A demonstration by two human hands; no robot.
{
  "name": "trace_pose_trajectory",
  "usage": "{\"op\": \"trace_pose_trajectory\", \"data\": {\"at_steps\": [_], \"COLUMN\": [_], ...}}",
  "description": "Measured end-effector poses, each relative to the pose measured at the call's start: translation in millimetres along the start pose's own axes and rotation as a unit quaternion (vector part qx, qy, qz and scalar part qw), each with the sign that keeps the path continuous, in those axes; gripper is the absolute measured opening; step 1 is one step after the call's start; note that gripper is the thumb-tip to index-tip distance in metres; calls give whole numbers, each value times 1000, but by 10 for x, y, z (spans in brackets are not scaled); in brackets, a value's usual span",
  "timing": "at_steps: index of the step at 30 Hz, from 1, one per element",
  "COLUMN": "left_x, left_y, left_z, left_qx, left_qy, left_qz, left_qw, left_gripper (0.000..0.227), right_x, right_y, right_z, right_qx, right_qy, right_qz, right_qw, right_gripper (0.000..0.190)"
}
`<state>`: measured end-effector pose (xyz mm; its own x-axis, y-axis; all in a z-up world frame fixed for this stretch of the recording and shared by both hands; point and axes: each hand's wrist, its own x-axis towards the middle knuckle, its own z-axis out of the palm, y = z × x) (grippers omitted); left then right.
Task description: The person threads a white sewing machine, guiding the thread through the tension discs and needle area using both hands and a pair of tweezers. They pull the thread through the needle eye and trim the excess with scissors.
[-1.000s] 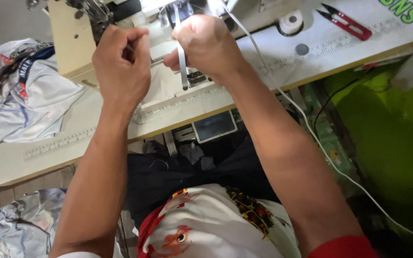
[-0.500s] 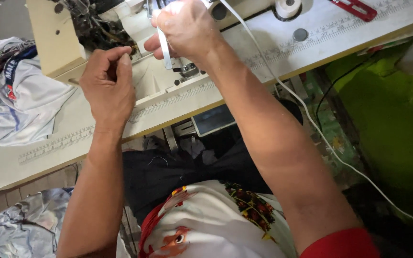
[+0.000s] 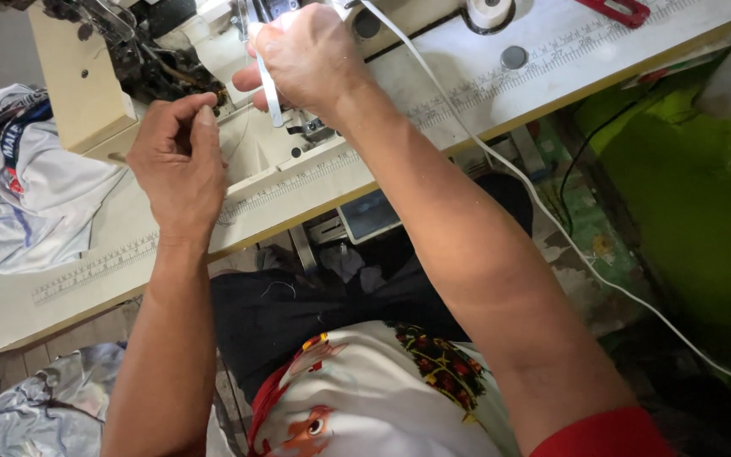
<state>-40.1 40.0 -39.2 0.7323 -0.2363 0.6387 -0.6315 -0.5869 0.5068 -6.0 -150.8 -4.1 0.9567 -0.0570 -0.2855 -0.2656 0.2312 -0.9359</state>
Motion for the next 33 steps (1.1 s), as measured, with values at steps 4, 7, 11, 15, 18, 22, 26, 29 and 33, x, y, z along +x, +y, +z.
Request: {"op": "trace_pose_trajectory", "data": {"at_steps": [4,7,11,15,18,22,26,29,33], "left_x": [-1,-5,-11,-9,-1,-10,-6,-13,-10], "left_y": [-8,-13,-4,-8,-8,-13,-9,-11,-5], "left_z": [-4,-2,-3,-5,-4,1,-7,1,0], "left_qx": [-2,-2,-2,-1,1,1,2,-6,-6], "left_qy": [1,-1,-2,-3,1,-1,-4,-1,1], "left_qz": [-9,-6,-18,-17,-8,-20,-10,-24,-24], "left_qw": [1000,1000,1000,1000,1000,1000,1000,1000,1000], "left_gripper": [16,16,17,17,16,16,16,17,16], "right_x": [18,-202,-205,-184,-192,-213,-197,-212,-115], "right_y": [5,-168,-172,-142,-159,-153,-147,-141,-67], "right_z": [18,23,34,29,24,19,37,19,45], "right_qx": [-4,3,-21,-53,-82,-95,-81,-96,-79], "right_qy": [-64,-2,4,1,-4,-2,-1,-6,0], "right_qz": [-59,20,20,2,1,-3,5,-8,-3], "right_qw": [996,1000,1000,999,997,996,997,995,997], "right_gripper": [14,27,30,33,32,34,32,34,32]}}
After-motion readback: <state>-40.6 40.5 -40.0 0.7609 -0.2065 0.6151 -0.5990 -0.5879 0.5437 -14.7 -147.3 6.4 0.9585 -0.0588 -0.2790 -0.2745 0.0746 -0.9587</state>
